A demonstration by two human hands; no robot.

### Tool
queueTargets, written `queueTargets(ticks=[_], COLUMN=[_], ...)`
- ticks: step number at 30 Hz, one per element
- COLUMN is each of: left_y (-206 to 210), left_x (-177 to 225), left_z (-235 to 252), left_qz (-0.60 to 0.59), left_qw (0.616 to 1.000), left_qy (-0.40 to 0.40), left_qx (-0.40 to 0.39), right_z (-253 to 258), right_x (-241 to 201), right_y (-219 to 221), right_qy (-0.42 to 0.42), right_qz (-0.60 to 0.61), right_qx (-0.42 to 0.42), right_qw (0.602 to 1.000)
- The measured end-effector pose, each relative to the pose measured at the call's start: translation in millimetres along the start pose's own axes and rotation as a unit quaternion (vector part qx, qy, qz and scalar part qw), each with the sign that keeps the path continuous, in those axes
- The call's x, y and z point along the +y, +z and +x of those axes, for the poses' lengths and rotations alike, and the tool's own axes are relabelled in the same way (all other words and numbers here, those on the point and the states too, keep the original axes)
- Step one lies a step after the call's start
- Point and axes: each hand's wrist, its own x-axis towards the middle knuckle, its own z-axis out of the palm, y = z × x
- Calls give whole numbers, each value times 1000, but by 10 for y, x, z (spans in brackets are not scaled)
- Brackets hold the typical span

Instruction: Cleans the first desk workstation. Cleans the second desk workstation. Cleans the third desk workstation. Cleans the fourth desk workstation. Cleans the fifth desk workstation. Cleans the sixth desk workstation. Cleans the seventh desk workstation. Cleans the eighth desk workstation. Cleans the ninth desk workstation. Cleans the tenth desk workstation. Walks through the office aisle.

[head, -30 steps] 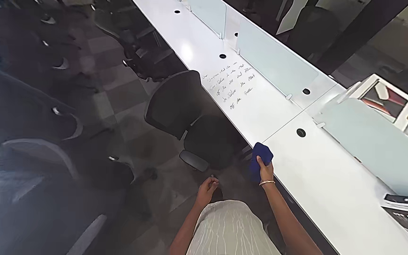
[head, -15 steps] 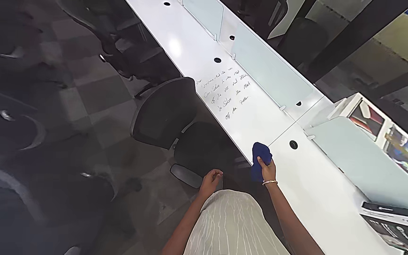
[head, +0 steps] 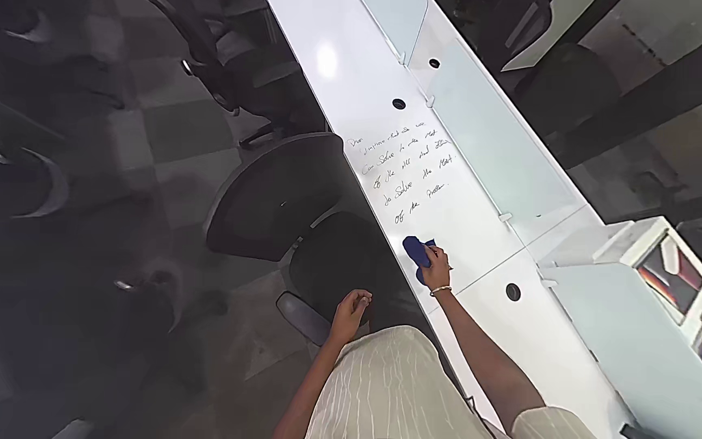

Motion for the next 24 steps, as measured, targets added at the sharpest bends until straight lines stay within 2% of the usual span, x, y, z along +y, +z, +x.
queueTargets(ticks=[4,10,15,17,19,22,24], left_y=[206,451,455,466,494,485,439], left_x=[-32,97,173,184,207,279,398], left_z=[367,899,1197,1286,1365,1535,1639], left_qz=[19,68,110,124,131,133,126], left_qw=[998,984,975,969,966,964,960], left_qy=[-57,-164,-191,-208,-222,-230,-250], left_qx=[-3,13,42,43,33,14,17], right_z=[618,1496,2755,3007,2794,2005,1663], right_x=[181,263,-6,-32,50,294,472], right_y=[412,1058,1164,1189,1129,1061,1088], right_qy=[-11,-50,-43,-29,-42,-107,-161], right_qz=[-43,-42,-26,-11,6,7,6], right_qx=[-43,-112,-95,-91,-120,-144,-118], right_qw=[998,992,994,995,992,984,980])
